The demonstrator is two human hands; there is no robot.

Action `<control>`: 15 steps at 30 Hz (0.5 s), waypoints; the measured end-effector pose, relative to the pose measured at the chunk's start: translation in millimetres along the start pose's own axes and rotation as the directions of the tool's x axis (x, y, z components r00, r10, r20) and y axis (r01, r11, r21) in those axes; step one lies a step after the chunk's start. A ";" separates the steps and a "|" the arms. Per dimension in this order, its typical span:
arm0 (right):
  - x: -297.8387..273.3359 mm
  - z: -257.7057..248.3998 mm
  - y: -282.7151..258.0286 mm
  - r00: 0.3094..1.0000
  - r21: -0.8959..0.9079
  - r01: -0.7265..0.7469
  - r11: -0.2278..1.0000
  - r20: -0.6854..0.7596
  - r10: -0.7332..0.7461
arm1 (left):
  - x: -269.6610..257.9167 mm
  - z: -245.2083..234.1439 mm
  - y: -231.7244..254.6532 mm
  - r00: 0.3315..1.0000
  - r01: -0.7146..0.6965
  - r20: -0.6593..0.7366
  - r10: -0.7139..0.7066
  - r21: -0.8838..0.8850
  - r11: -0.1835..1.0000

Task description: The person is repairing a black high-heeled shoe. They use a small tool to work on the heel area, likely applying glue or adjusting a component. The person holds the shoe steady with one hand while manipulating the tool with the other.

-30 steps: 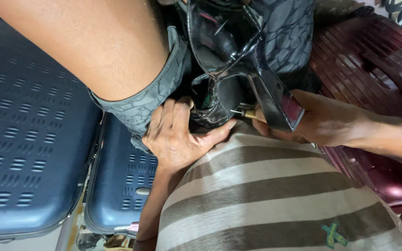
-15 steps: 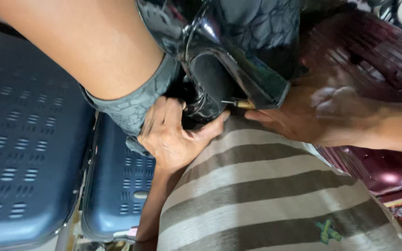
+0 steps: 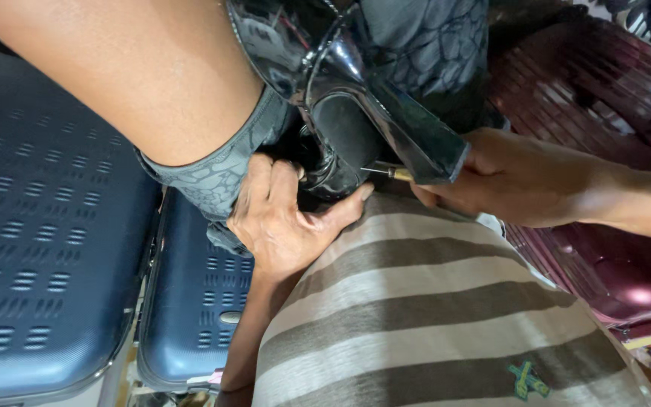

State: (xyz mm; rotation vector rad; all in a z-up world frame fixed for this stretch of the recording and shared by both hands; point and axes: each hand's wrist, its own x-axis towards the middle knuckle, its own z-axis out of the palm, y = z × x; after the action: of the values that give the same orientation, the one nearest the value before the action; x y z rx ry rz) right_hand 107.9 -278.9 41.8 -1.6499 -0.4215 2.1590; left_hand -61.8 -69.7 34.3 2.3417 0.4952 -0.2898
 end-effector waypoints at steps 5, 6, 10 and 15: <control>-5.2 5.9 -22.9 0.966 -0.605 -0.209 0.768 -0.004 0.259 | -0.8 3.9 -1.1 0.999 0.033 -0.033 -0.035 -0.063 0.997; -6.5 7.2 -24.1 0.916 -0.784 -0.242 0.571 0.010 0.402 | -2.2 4.3 -0.4 0.999 0.042 -0.027 -0.044 -0.054 0.998; -15.6 11.9 -10.3 0.660 -0.898 0.185 0.398 -0.186 -0.728 | -2.7 6.2 0.9 0.997 0.077 -0.026 -0.078 -0.048 0.996; -7.6 8.9 9.7 0.982 -0.502 -0.190 0.844 -0.083 0.172 | -3.2 4.3 0.8 0.997 0.076 -0.018 -0.076 -0.040 0.996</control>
State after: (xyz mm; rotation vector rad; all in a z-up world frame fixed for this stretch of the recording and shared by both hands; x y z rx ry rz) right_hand 99.9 -291.1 46.1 -2.0736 -0.9278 2.2790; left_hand -64.6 -74.1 32.8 2.2926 0.5953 -0.2902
